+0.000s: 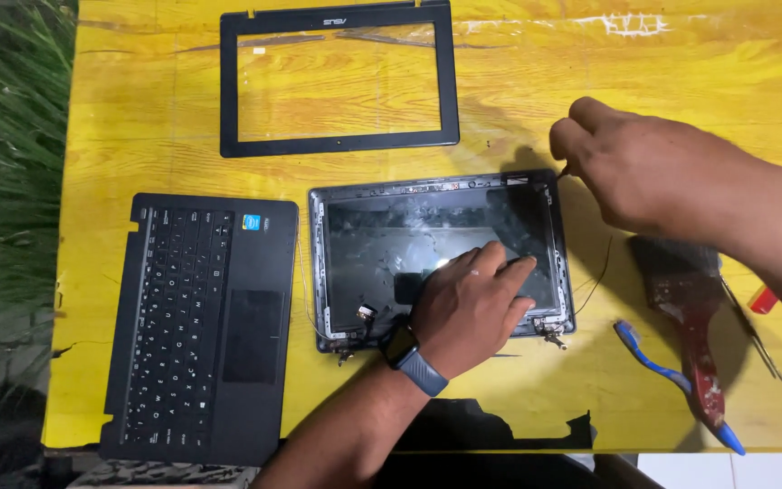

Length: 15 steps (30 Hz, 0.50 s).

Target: A person uses a screwdriver to remove screws from the frame of a laptop screen assembly on a workbench.

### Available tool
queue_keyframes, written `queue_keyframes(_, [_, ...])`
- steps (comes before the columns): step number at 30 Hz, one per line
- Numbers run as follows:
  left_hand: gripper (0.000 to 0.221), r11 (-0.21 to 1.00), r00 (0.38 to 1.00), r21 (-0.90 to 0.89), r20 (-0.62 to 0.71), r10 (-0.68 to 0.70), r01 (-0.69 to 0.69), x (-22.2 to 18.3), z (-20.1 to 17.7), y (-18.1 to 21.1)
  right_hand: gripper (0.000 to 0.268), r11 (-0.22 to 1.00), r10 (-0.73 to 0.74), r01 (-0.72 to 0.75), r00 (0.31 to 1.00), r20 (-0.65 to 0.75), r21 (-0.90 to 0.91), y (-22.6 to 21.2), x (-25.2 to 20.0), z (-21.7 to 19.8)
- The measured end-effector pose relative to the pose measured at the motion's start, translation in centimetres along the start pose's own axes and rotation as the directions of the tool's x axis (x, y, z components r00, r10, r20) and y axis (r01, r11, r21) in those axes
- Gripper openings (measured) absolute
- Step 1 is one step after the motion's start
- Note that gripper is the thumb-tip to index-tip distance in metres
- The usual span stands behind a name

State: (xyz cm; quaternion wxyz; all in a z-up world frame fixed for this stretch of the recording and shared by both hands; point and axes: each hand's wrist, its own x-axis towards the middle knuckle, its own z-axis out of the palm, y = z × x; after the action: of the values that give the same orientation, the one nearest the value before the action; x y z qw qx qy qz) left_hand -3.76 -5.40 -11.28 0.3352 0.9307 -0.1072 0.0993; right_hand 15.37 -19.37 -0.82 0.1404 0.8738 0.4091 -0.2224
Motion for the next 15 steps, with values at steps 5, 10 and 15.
queue_keyframes(5, [0.049,1.0,1.0,0.023,0.005,0.007,-0.007,0.0,0.1,-0.2,0.032,0.998,-0.062,0.065,0.984,-0.167,0.011,0.5,-0.1,1.3])
queue_keyframes(10, [0.047,1.0,1.0,0.026,0.004,-0.008,0.008,-0.1,0.2,0.2,0.036,0.981,-0.013,0.072,0.951,-0.309,0.178,0.7,-3.0,1.6])
queue_keyframes(15, [0.041,0.999,0.983,0.029,-0.178,-0.036,0.042,1.7,-2.0,1.0,0.007,0.959,0.015,0.207,0.645,-0.764,0.194,3.3,-8.1,5.0])
